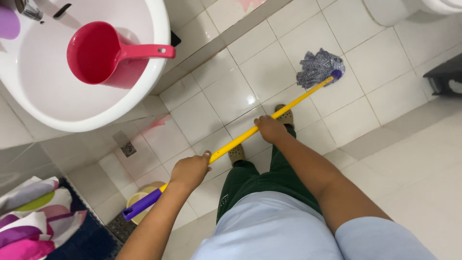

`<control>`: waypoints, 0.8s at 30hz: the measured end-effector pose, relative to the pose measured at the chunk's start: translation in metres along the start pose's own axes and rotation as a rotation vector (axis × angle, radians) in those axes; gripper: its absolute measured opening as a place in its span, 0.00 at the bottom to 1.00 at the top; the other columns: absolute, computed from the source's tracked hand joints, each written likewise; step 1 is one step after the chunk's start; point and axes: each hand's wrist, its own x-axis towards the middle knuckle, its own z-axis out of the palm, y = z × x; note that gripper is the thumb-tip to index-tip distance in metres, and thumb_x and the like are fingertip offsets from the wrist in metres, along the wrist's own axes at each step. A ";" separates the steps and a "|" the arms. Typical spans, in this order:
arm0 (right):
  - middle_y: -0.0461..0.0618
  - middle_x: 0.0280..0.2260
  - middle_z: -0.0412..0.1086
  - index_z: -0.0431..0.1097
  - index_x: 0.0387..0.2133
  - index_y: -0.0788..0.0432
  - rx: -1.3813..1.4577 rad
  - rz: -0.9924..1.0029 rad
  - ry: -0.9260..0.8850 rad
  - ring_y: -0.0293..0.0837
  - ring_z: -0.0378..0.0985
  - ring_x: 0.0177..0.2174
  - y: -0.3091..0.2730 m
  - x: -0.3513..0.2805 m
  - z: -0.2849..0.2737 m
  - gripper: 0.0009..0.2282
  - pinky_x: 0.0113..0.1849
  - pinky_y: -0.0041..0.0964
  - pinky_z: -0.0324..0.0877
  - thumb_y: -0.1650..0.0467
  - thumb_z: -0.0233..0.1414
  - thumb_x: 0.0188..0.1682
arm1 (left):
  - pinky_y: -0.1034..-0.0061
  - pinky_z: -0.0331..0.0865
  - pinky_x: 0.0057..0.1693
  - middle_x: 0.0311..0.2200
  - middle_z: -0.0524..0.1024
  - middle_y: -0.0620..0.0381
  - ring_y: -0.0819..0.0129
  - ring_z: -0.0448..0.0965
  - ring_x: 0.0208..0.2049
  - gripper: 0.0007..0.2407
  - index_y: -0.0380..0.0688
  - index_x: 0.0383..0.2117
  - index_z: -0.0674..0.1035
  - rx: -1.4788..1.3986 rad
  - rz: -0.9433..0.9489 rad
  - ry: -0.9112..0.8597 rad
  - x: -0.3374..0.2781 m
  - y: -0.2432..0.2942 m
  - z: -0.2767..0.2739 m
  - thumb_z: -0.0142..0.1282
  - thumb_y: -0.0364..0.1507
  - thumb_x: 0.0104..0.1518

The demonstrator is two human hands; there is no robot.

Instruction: The person mops a tiled bathroom floor using a mop and a bucket of soapy water. They repeatedly dip the mop into the bucket, wring it out by hand, and clean the floor around a toilet and a trash bin. The person also moves the trash bin to clean underneath it.

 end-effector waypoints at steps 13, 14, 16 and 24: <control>0.52 0.52 0.67 0.68 0.56 0.44 0.012 0.163 -0.201 0.61 0.73 0.48 -0.122 -0.039 0.038 0.17 0.48 0.52 0.73 0.70 0.47 0.53 | 0.57 0.77 0.39 0.35 0.79 0.47 0.51 0.83 0.34 0.16 0.43 0.52 0.69 0.180 0.127 0.061 -0.031 -0.063 0.095 0.50 0.37 0.63; 0.53 0.52 0.66 0.68 0.56 0.43 -0.007 0.181 -0.169 0.64 0.71 0.49 -0.104 -0.041 0.054 0.18 0.47 0.52 0.73 0.70 0.48 0.52 | 0.56 0.77 0.39 0.35 0.79 0.46 0.50 0.83 0.34 0.17 0.41 0.53 0.68 0.151 0.151 0.064 -0.016 -0.058 0.107 0.49 0.37 0.63; 0.52 0.54 0.65 0.67 0.57 0.42 -0.012 0.276 -0.163 0.65 0.69 0.53 -0.077 -0.052 0.043 0.18 0.47 0.51 0.74 0.70 0.47 0.53 | 0.55 0.76 0.41 0.36 0.79 0.45 0.48 0.83 0.36 0.16 0.41 0.52 0.69 0.112 0.152 0.015 0.012 -0.028 0.100 0.49 0.37 0.64; 0.54 0.68 0.50 0.62 0.62 0.52 0.324 0.721 0.101 0.56 0.67 0.58 0.066 -0.094 -0.007 0.20 0.53 0.48 0.69 0.76 0.43 0.56 | 0.51 0.71 0.51 0.42 0.79 0.37 0.41 0.79 0.44 0.17 0.41 0.55 0.69 -0.203 0.178 -0.093 0.162 0.154 0.051 0.48 0.37 0.64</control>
